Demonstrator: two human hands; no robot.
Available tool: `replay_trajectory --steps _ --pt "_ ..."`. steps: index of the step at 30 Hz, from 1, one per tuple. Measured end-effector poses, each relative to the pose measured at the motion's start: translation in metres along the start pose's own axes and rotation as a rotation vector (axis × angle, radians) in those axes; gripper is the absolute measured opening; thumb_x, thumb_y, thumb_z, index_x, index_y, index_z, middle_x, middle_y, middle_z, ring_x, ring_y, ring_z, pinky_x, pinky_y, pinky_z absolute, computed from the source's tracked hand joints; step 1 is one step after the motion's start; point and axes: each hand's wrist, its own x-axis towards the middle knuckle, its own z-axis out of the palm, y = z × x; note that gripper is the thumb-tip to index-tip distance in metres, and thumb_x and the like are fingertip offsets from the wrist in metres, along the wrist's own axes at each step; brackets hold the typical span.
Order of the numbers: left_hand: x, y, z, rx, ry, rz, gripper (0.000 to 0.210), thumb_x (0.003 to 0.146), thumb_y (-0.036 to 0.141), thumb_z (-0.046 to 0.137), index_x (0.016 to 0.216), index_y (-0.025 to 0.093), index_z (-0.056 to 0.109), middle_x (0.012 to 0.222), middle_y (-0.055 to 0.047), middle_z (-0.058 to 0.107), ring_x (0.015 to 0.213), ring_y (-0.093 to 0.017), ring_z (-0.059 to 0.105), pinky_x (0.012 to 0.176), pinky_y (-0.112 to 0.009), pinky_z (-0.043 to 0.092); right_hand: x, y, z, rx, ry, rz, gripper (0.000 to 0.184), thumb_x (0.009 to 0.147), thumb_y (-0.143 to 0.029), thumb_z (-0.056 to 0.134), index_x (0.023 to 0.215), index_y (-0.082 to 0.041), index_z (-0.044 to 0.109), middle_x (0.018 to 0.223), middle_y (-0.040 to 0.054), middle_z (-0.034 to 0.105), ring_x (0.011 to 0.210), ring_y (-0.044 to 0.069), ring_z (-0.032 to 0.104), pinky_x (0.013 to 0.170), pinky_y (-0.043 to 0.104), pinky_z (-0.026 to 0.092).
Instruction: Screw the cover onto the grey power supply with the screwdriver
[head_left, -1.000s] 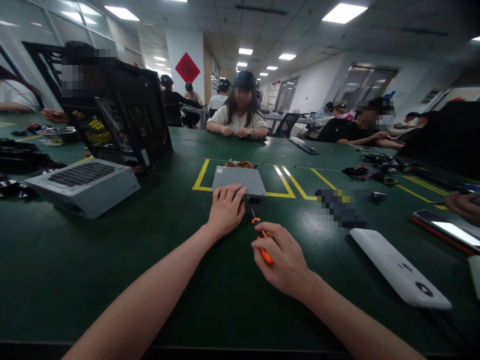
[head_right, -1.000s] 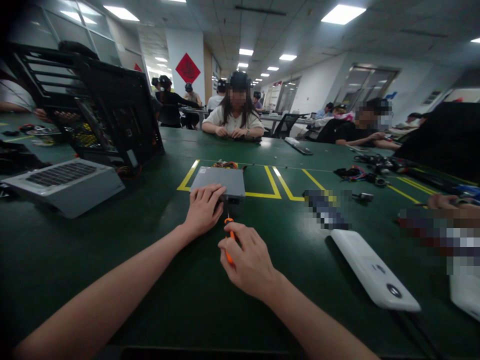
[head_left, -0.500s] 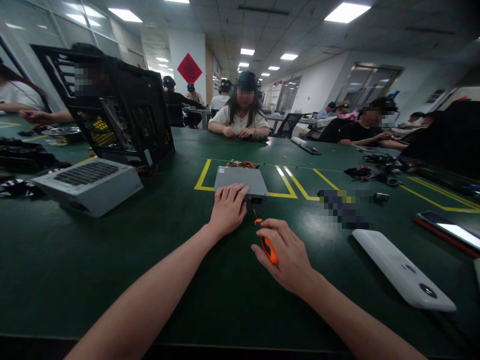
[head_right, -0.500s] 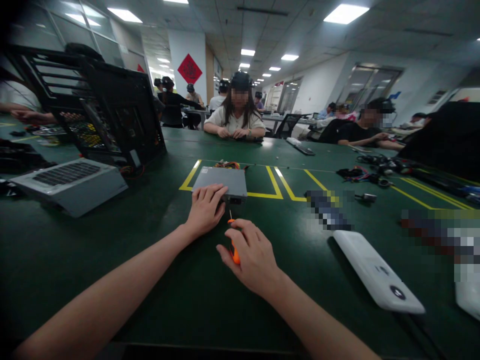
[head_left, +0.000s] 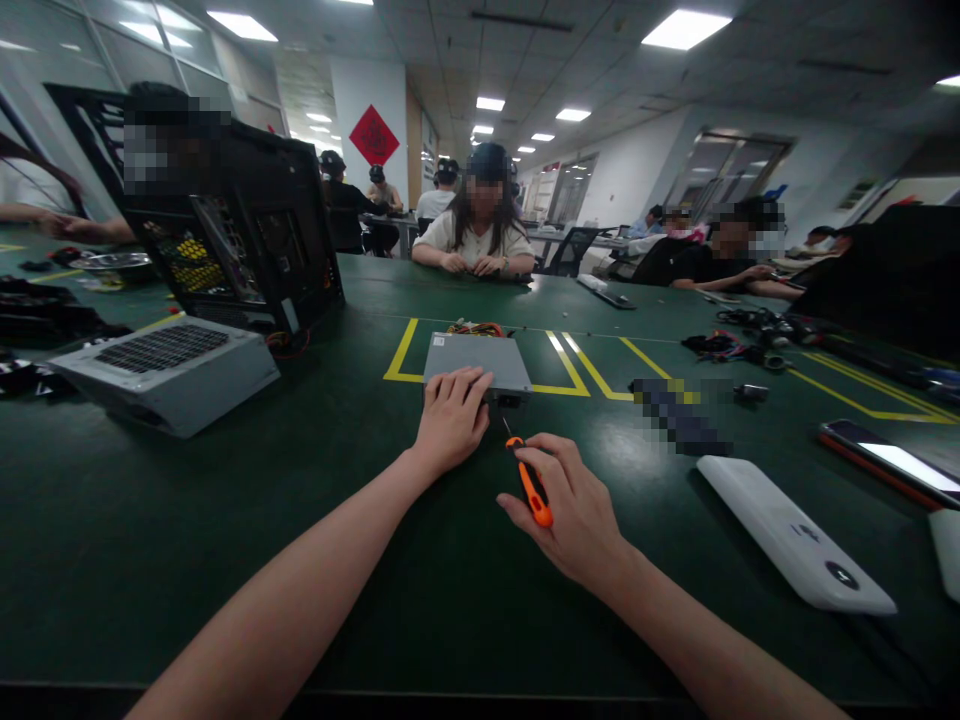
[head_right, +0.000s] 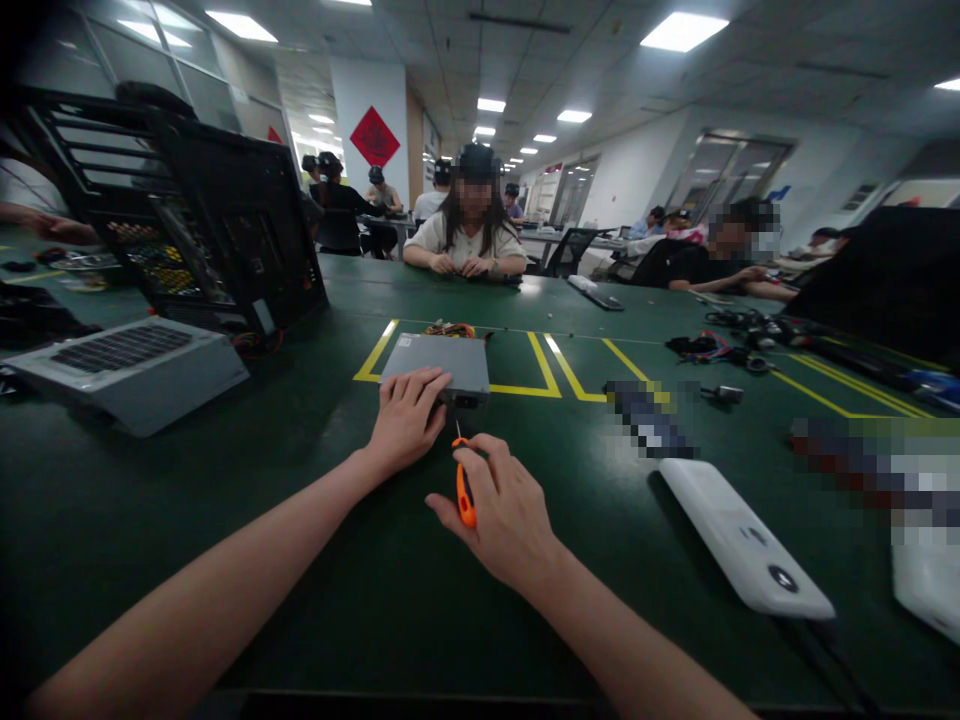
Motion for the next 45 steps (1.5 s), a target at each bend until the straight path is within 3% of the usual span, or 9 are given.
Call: replay_trajectory --steps 5,9,17,23,28,33,36,40,45 --pt "-0.0001 0.0001 0.0001 -0.002 -0.007 0.000 0.039 0.084 0.023 0.041 0.123 0.021 0.043 0.126 -0.007 0.048 0.118 -0.023 0.038 0.099 -0.041 0.023 -0.0005 -0.0002 -0.0008 -0.052 0.035 0.031 0.017 0.081 -0.030 0.048 0.087 -0.014 0.052 0.069 0.0039 0.056 0.060 0.015 0.049 0.059 0.031 0.040" --pt "-0.0003 -0.0006 0.0004 -0.011 -0.004 0.003 0.040 0.084 0.023 0.041 0.123 0.021 0.043 0.126 -0.008 0.048 0.118 -0.023 0.038 0.099 -0.042 0.024 0.0008 -0.0025 -0.0055 -0.070 -0.013 -0.044 0.010 0.076 -0.018 0.049 0.081 -0.017 0.058 0.072 0.0048 0.052 0.067 0.017 0.045 0.063 0.032 0.037" --pt "0.0003 -0.0009 0.0005 -0.006 -0.007 -0.001 0.040 0.084 0.023 0.042 0.123 0.021 0.043 0.126 -0.008 0.047 0.118 -0.023 0.038 0.099 -0.041 0.024 -0.0007 -0.0005 -0.0056 -0.001 -0.015 0.087 0.030 0.083 -0.036 0.046 0.100 -0.012 0.052 0.076 0.0059 0.059 0.063 0.016 0.050 0.060 0.030 0.037" --pt "0.0004 0.0005 -0.0009 0.008 0.004 -0.009 0.039 0.084 0.024 0.042 0.123 0.021 0.043 0.125 -0.007 0.049 0.117 -0.022 0.039 0.099 -0.040 0.024 0.0018 -0.0003 -0.0073 -0.036 0.008 -0.033 0.010 0.080 -0.020 0.047 0.083 -0.017 0.057 0.071 0.0044 0.055 0.065 0.016 0.049 0.063 0.031 0.038" --pt "0.0005 0.0006 0.0002 0.004 0.009 -0.010 0.039 0.084 0.024 0.042 0.123 0.021 0.044 0.125 -0.007 0.049 0.117 -0.022 0.039 0.099 -0.040 0.024 0.0024 0.0019 -0.0081 -0.033 0.047 0.057 0.029 0.083 -0.037 0.047 0.096 -0.012 0.052 0.075 0.0070 0.059 0.061 0.016 0.053 0.056 0.029 0.041" --pt "0.0007 0.0016 0.0001 0.003 0.016 -0.018 0.038 0.083 0.023 0.043 0.122 0.022 0.045 0.124 -0.007 0.050 0.116 -0.022 0.040 0.099 -0.040 0.025 0.0007 0.0001 -0.0067 0.003 0.011 0.088 0.011 0.083 -0.022 0.044 0.085 -0.015 0.052 0.084 0.0070 0.056 0.062 0.012 0.054 0.056 0.025 0.043" --pt "0.0010 0.0021 -0.0005 0.005 0.020 -0.018 0.038 0.083 0.023 0.043 0.121 0.022 0.045 0.123 -0.007 0.050 0.116 -0.022 0.040 0.099 -0.040 0.025 0.0017 -0.0012 -0.0077 0.051 0.015 0.102 0.012 0.083 -0.024 0.045 0.086 -0.015 0.052 0.093 0.0094 0.053 0.067 0.012 0.056 0.057 0.023 0.045" --pt "0.0015 0.0024 -0.0015 0.004 0.018 -0.022 0.038 0.083 0.024 0.043 0.121 0.022 0.045 0.123 -0.006 0.050 0.116 -0.023 0.040 0.099 -0.040 0.025 0.0029 0.0002 -0.0086 0.020 0.008 0.157 0.024 0.084 -0.036 0.046 0.093 -0.013 0.050 0.075 0.0049 0.057 0.058 0.012 0.055 0.051 0.023 0.043" --pt "0.0014 0.0029 -0.0022 -0.005 0.007 -0.018 0.037 0.084 0.024 0.042 0.121 0.021 0.045 0.124 -0.006 0.049 0.116 -0.022 0.039 0.098 -0.040 0.025 0.0013 -0.0013 -0.0093 -0.001 -0.023 0.035 0.015 0.082 -0.016 0.043 0.085 -0.014 0.057 0.075 0.0057 0.056 0.063 0.012 0.055 0.056 0.023 0.044"
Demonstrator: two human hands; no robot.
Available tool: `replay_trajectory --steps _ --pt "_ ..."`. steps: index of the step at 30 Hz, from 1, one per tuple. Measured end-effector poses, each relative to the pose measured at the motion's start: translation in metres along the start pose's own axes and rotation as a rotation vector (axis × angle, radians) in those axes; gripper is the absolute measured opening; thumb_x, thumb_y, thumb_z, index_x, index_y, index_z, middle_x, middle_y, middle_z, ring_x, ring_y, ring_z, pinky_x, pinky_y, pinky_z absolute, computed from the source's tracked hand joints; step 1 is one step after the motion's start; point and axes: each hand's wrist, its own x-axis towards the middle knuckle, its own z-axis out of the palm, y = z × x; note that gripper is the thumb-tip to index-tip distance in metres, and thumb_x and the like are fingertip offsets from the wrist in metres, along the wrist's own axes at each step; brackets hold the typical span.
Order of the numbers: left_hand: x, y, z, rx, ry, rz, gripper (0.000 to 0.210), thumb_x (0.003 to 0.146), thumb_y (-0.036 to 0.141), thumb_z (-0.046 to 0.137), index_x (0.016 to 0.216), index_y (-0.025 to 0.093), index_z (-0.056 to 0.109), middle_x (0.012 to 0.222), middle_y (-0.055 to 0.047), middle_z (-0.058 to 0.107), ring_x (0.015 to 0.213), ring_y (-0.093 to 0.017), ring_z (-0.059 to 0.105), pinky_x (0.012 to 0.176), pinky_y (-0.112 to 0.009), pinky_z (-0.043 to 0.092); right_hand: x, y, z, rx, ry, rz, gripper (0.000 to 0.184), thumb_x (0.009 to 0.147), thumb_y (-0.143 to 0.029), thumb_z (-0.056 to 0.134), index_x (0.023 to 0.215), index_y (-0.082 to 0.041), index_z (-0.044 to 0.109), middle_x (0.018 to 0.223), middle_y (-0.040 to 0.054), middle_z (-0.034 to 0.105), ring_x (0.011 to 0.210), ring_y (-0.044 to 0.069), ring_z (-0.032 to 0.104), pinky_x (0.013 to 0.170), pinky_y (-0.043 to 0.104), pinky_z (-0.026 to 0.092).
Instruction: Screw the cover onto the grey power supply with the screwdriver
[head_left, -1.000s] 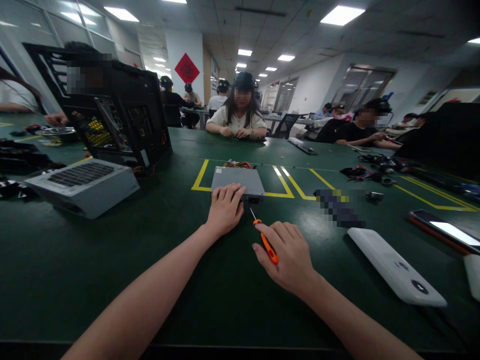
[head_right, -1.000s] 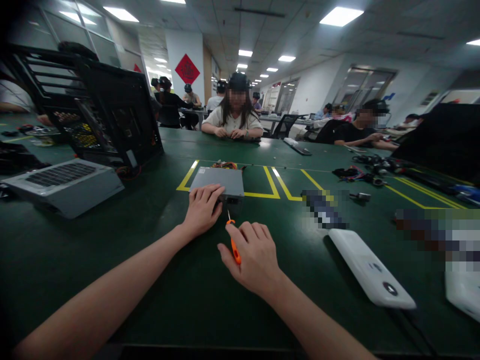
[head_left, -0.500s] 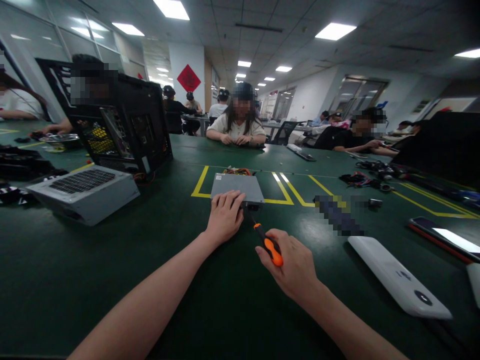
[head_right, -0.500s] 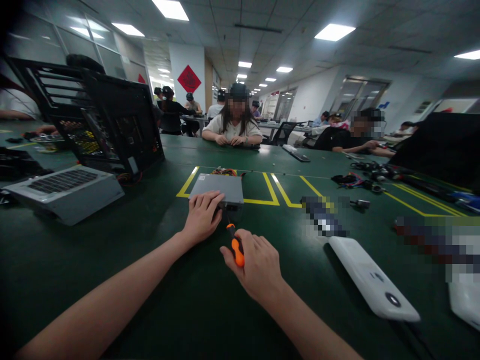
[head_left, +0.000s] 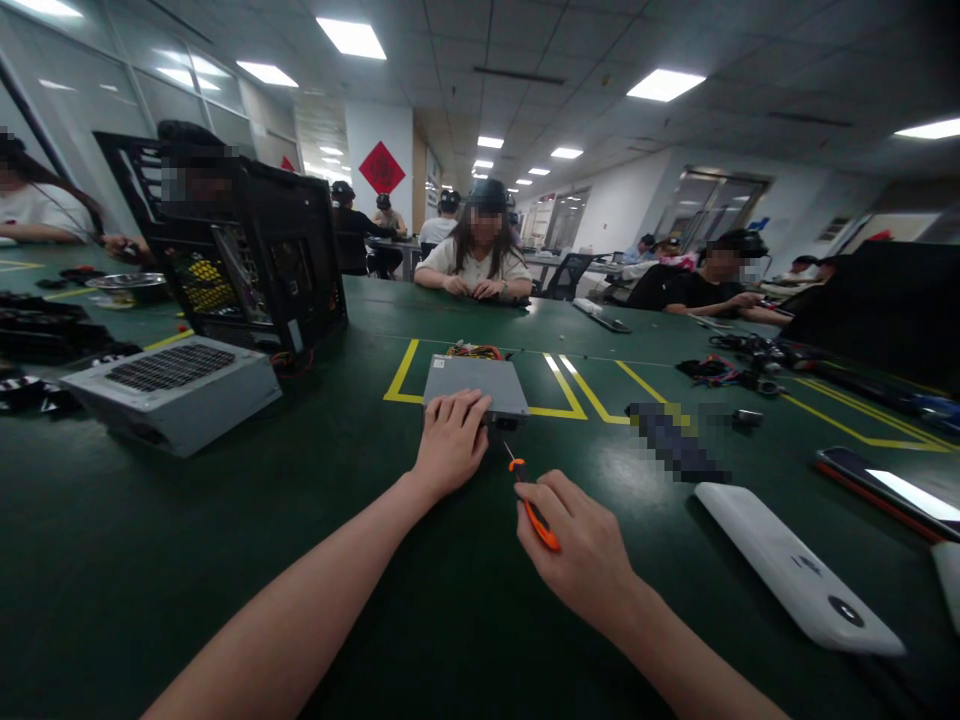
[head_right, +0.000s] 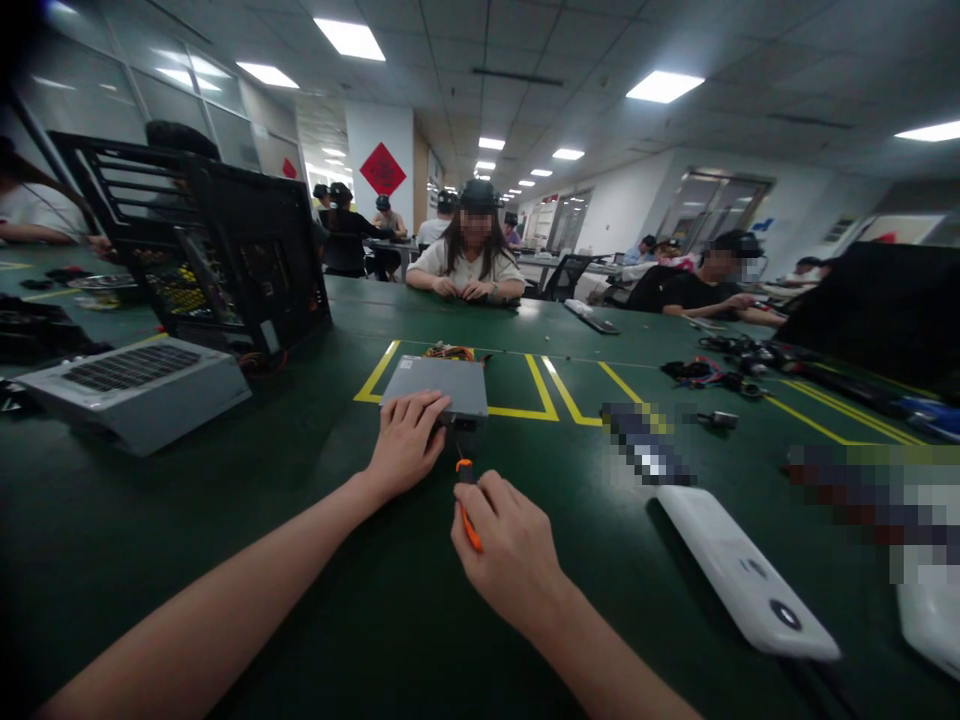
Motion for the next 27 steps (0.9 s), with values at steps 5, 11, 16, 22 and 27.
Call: replay_trajectory --steps 5,11,16,22,27 --pt "0.0001 -0.0002 0.0000 -0.004 0.001 -0.008 0.038 0.084 0.025 0.043 0.121 0.021 0.045 0.123 -0.006 0.050 0.116 -0.022 0.039 0.098 -0.039 0.025 0.0001 -0.0025 -0.0013 -0.016 -0.055 0.036 0.021 0.084 -0.024 0.045 0.097 -0.013 0.057 0.085 0.0090 0.056 0.073 0.016 0.055 0.062 0.027 0.046" --pt "0.0023 0.0006 0.0003 -0.017 0.008 -0.035 0.033 0.084 0.026 0.043 0.117 0.021 0.048 0.120 -0.006 0.052 0.112 -0.022 0.041 0.095 -0.040 0.027 -0.0018 -0.0018 0.0007 -0.015 -0.046 0.033 0.018 0.085 -0.020 0.041 0.091 -0.011 0.056 0.077 0.0069 0.058 0.065 0.013 0.056 0.057 0.024 0.046" --pt "0.0033 0.0015 0.0022 -0.017 0.024 -0.050 0.031 0.084 0.026 0.044 0.114 0.022 0.050 0.118 -0.006 0.052 0.110 -0.023 0.043 0.093 -0.040 0.028 -0.0025 -0.0038 0.0010 -0.107 -0.104 0.008 0.025 0.085 -0.026 0.044 0.103 -0.014 0.055 0.099 0.0136 0.056 0.076 0.017 0.058 0.063 0.029 0.048" --pt "0.0035 0.0015 -0.0001 -0.013 0.028 -0.040 0.030 0.084 0.026 0.044 0.114 0.021 0.050 0.117 -0.007 0.053 0.110 -0.023 0.043 0.093 -0.040 0.028 -0.0012 -0.0071 0.0013 -0.077 -0.125 0.057 0.028 0.088 -0.024 0.037 0.104 -0.008 0.054 0.078 0.0079 0.061 0.061 0.013 0.058 0.054 0.025 0.048" --pt "0.0034 0.0004 0.0001 -0.009 0.020 -0.037 0.031 0.084 0.025 0.044 0.114 0.022 0.049 0.118 -0.007 0.053 0.111 -0.023 0.042 0.093 -0.040 0.029 -0.0001 -0.0100 0.0014 -0.138 -0.187 -0.023 0.026 0.083 -0.011 0.039 0.100 -0.012 0.058 0.088 0.0108 0.057 0.076 0.017 0.058 0.062 0.029 0.050"
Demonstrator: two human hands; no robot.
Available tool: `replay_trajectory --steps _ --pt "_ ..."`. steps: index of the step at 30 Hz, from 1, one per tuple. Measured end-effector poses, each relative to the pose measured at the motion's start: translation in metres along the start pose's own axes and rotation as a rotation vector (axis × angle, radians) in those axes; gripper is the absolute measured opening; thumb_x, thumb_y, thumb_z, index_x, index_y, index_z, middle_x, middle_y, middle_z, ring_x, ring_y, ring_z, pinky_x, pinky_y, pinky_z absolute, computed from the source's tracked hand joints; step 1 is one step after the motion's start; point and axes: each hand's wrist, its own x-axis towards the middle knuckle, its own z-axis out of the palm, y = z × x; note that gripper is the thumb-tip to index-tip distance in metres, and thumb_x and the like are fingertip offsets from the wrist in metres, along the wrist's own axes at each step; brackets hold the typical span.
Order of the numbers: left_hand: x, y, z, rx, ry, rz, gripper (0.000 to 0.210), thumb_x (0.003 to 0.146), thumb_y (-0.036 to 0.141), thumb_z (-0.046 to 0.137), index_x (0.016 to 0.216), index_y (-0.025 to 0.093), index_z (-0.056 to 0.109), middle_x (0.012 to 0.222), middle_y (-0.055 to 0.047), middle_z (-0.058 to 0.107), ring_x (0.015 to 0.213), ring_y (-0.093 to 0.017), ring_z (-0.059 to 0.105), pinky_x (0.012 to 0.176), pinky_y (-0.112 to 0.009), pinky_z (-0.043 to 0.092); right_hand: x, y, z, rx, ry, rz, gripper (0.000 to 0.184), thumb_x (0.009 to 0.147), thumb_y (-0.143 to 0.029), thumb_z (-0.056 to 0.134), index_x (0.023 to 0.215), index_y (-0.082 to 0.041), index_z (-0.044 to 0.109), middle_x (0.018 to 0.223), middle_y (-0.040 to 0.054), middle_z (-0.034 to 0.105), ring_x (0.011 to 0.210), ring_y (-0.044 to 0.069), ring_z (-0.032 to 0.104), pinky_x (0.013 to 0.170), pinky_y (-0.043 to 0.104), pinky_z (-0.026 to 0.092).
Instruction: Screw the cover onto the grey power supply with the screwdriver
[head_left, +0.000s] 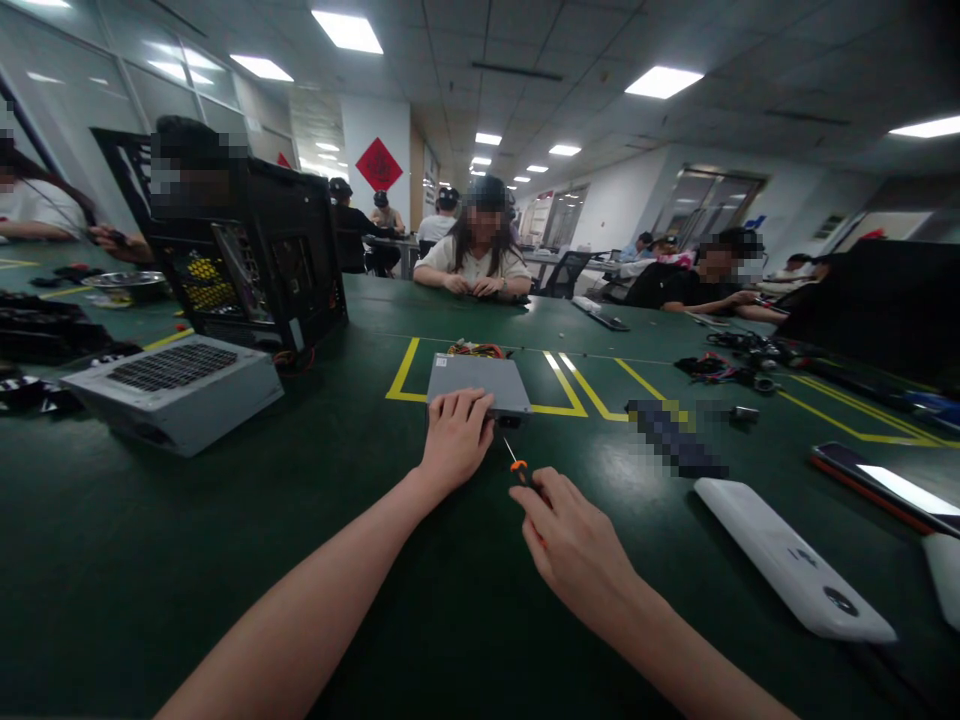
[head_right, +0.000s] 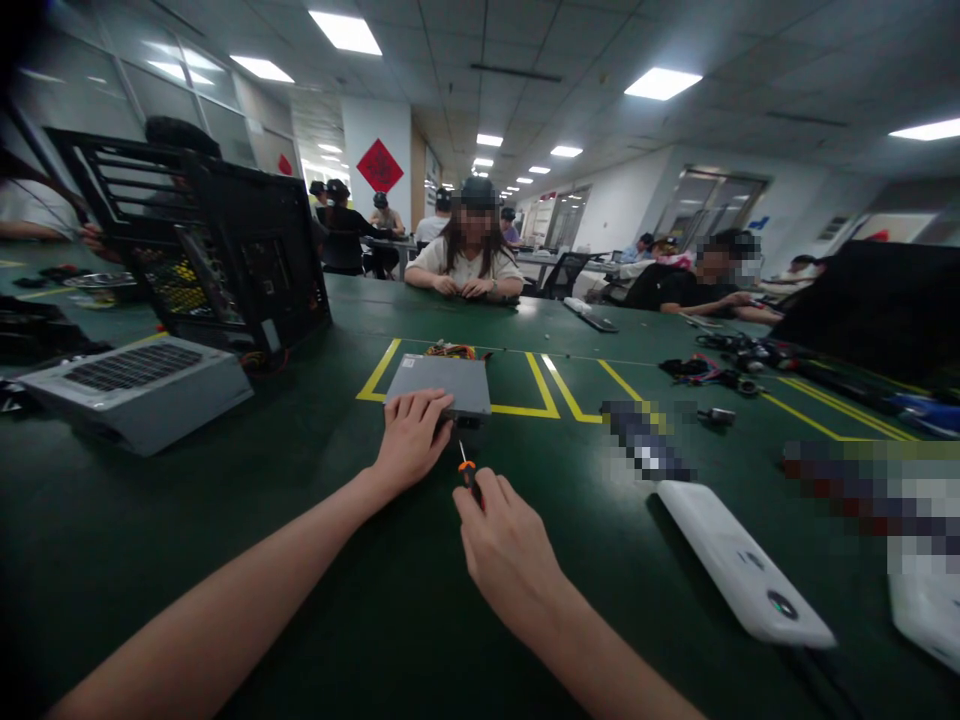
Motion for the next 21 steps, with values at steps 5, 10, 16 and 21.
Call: replay_trajectory --steps 5,10,16,21 --pt "-0.0002 -0.0003 -0.0001 0.005 0.003 0.002 0.031 0.084 0.025 0.044 0.115 0.022 0.049 0.118 -0.007 0.053 0.110 -0.022 0.043 0.093 -0.040 0.029 0.0061 -0.0030 -0.0071 0.005 0.027 0.148 0.035 0.087 -0.034 0.040 0.109 -0.010 0.052 0.085 0.0093 0.059 0.064 0.015 0.059 0.050 0.025 0.048" --pt "-0.0008 0.0000 -0.0001 0.004 0.003 0.004 0.032 0.084 0.025 0.043 0.116 0.021 0.049 0.119 -0.007 0.052 0.111 -0.023 0.043 0.093 -0.040 0.029 0.0096 -0.0040 -0.0094 -0.099 0.112 -0.020 0.026 0.085 -0.013 0.036 0.101 -0.008 0.056 0.085 0.0117 0.063 0.066 0.017 0.059 0.056 0.029 0.049" --pt "-0.0009 -0.0007 0.0021 -0.006 -0.003 0.006 0.032 0.085 0.026 0.043 0.116 0.021 0.049 0.120 -0.008 0.052 0.112 -0.023 0.042 0.094 -0.041 0.028 0.0087 -0.0037 -0.0074 -0.125 0.098 -0.001 0.026 0.083 -0.013 0.042 0.104 -0.011 0.057 0.105 0.0134 0.060 0.077 0.018 0.058 0.058 0.028 0.050" --pt "-0.0003 -0.0006 0.0026 0.008 -0.003 0.005 0.032 0.085 0.026 0.043 0.116 0.021 0.048 0.119 -0.007 0.052 0.111 -0.023 0.043 0.094 -0.040 0.028 0.0098 -0.0054 -0.0081 -0.083 0.120 0.073 0.027 0.085 -0.017 0.039 0.107 -0.010 0.054 0.098 0.0124 0.061 0.065 0.013 0.057 0.050 0.023 0.047"
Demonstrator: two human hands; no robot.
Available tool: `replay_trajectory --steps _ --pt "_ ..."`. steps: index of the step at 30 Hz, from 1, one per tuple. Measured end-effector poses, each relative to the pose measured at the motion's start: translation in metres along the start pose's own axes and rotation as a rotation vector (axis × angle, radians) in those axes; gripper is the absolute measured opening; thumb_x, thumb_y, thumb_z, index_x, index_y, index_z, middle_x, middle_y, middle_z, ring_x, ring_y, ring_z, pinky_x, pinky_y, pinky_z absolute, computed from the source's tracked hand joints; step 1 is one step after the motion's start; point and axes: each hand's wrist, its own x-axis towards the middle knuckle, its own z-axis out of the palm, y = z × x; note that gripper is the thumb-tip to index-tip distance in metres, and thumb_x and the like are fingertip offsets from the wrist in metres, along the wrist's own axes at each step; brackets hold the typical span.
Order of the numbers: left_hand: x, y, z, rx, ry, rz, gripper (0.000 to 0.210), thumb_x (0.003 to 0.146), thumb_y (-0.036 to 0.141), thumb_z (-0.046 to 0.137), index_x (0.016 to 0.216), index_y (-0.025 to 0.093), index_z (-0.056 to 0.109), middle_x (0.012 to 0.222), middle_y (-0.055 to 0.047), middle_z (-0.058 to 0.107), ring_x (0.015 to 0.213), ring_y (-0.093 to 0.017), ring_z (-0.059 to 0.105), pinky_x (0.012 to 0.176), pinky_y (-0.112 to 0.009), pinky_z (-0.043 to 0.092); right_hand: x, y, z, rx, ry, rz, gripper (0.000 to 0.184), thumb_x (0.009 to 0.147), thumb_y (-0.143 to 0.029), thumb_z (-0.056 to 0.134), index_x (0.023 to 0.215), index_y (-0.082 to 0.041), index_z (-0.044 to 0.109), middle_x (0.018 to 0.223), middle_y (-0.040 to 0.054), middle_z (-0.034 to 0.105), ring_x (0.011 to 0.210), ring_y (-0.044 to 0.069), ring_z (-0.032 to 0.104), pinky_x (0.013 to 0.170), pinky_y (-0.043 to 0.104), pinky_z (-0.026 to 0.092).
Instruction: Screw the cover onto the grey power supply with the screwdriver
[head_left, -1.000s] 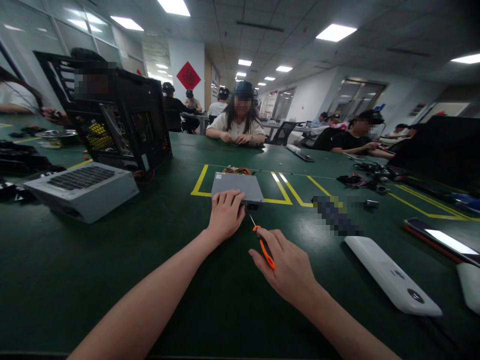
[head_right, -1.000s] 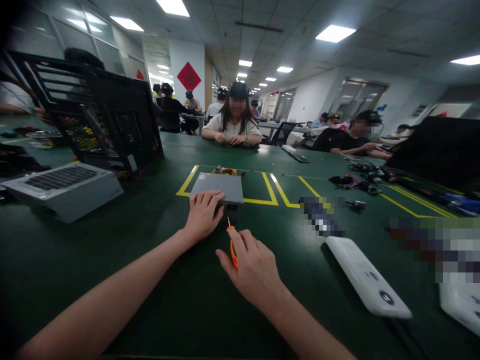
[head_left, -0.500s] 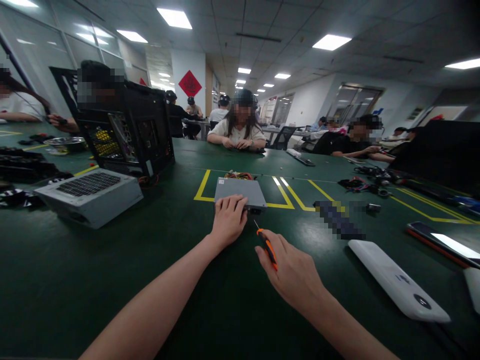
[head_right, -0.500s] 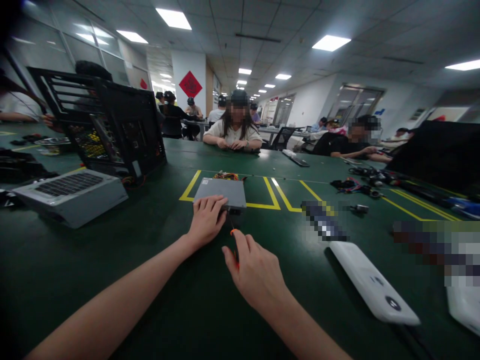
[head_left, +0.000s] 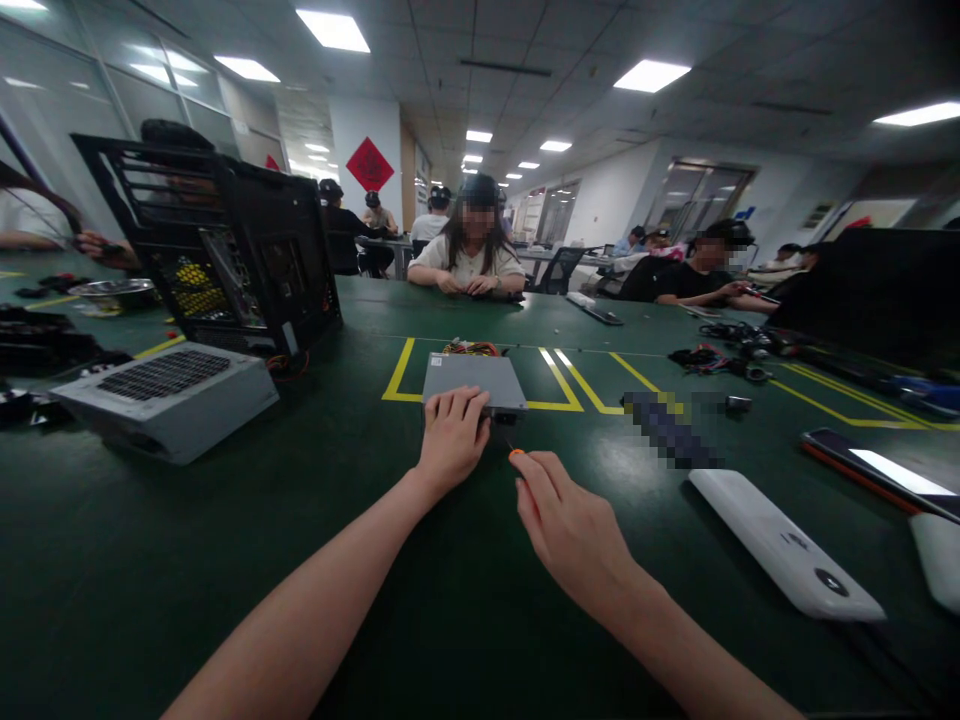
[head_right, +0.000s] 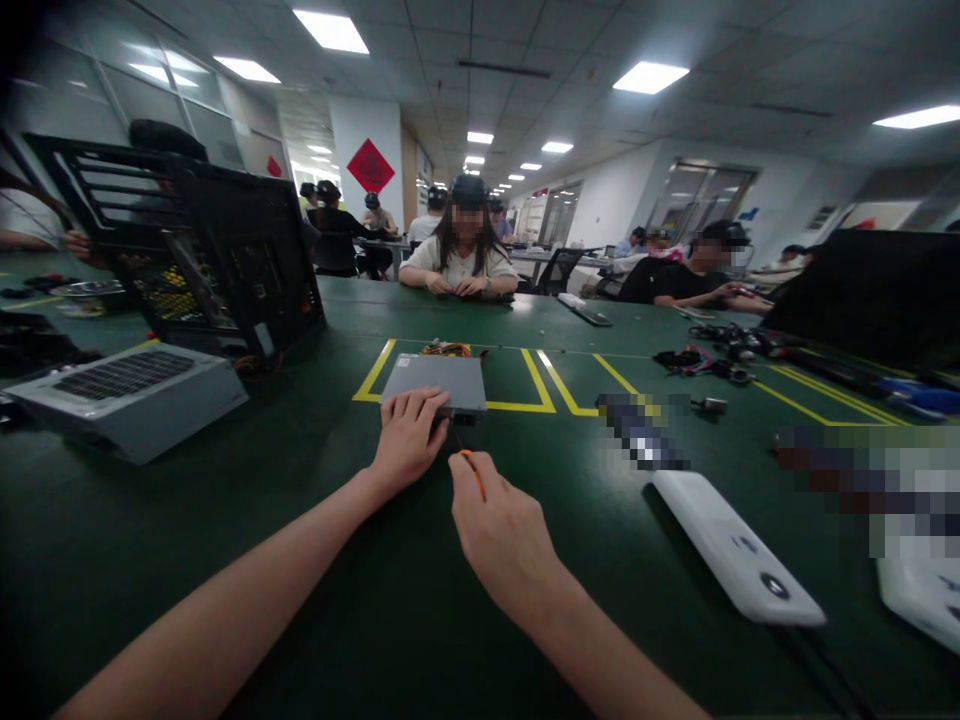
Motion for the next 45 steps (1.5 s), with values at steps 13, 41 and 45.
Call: replay_trajectory --steps 13,41,45 --pt "0.000 0.001 -0.001 -0.014 0.008 -0.005 0.031 0.085 0.026 0.043 0.115 0.021 0.049 0.119 -0.008 0.053 0.112 -0.023 0.043 0.094 -0.040 0.028 -0.004 -0.003 0.000 0.070 0.028 0.019 0.027 0.087 -0.021 0.041 0.109 -0.009 0.052 0.095 0.0128 0.061 0.070 0.015 0.058 0.055 0.025 0.049" --pt "0.000 0.000 0.001 -0.013 -0.005 -0.005 0.032 0.085 0.025 0.042 0.116 0.022 0.048 0.121 -0.008 0.052 0.114 -0.024 0.041 0.094 -0.042 0.027 -0.010 -0.001 0.009 0.206 0.103 0.070 0.023 0.082 -0.020 0.048 0.104 -0.013 0.048 0.101 0.0118 0.057 0.087 0.020 0.056 0.069 0.031 0.050" --pt "0.000 0.000 0.002 -0.005 -0.006 -0.002 0.031 0.085 0.025 0.042 0.116 0.021 0.048 0.121 -0.008 0.052 0.114 -0.023 0.041 0.094 -0.041 0.027 -0.011 0.000 0.010 0.227 0.102 0.107 0.027 0.084 -0.018 0.044 0.109 -0.010 0.044 0.101 0.0133 0.056 0.084 0.018 0.057 0.059 0.025 0.050"
